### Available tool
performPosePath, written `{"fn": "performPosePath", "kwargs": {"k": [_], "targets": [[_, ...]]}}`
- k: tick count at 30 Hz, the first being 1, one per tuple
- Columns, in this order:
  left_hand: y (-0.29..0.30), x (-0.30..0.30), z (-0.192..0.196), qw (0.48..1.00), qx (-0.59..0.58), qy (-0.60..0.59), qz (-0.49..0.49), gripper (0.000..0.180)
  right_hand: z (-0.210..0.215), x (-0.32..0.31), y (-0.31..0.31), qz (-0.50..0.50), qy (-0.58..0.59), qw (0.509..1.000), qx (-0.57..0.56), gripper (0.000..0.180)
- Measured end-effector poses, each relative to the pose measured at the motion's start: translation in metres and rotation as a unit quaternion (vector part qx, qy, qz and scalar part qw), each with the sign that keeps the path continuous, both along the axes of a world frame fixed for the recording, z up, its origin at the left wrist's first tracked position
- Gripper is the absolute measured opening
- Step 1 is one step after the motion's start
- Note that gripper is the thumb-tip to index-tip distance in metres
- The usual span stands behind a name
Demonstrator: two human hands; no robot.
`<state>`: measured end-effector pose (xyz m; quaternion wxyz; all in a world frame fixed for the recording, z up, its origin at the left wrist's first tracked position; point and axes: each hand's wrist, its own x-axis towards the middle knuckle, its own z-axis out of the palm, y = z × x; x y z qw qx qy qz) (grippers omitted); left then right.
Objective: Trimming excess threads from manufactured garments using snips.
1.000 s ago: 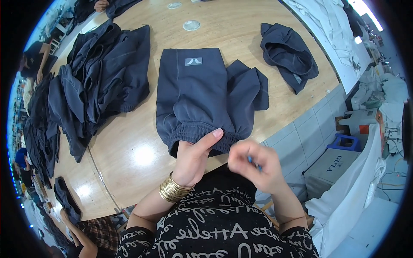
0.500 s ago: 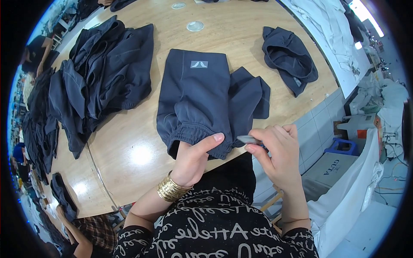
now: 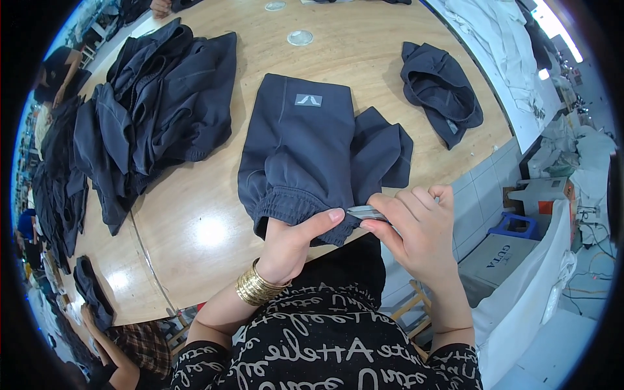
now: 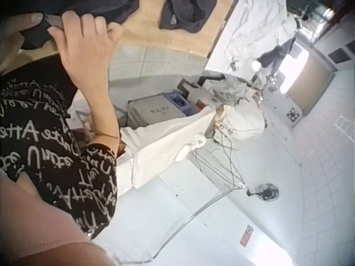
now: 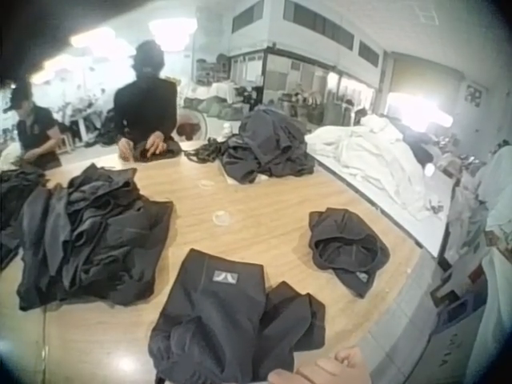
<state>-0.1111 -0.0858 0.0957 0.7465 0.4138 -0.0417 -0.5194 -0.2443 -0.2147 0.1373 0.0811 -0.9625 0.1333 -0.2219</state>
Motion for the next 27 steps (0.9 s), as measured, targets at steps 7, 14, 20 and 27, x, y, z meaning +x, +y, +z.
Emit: {"fn": "performPosePath", "kwargs": {"k": [7, 14, 20, 27], "targets": [[0.001, 0.002, 0.001, 1.0, 0.004, 0.002, -0.005, 0.049, 0.001, 0.003, 0.0, 0.001, 0.002, 1.0, -0.016, 0.022], [0.0, 0.002, 0.001, 1.0, -0.004, 0.0, 0.009, 0.051, -0.001, -0.001, -0.003, -0.012, -0.025, 0.999, 0.03, 0.023], [-0.005, 0.006, 0.003, 1.0, -0.012, 0.01, 0.022, 0.046, -0.042, 0.004, 0.034, -0.032, -0.154, 0.954, 0.254, 0.06], [0.005, 0.043, 0.024, 0.956, -0.071, -0.106, -0.265, 0.055, -0.038, 0.017, -0.023, -0.101, -0.159, 0.814, 0.549, 0.011]]}}
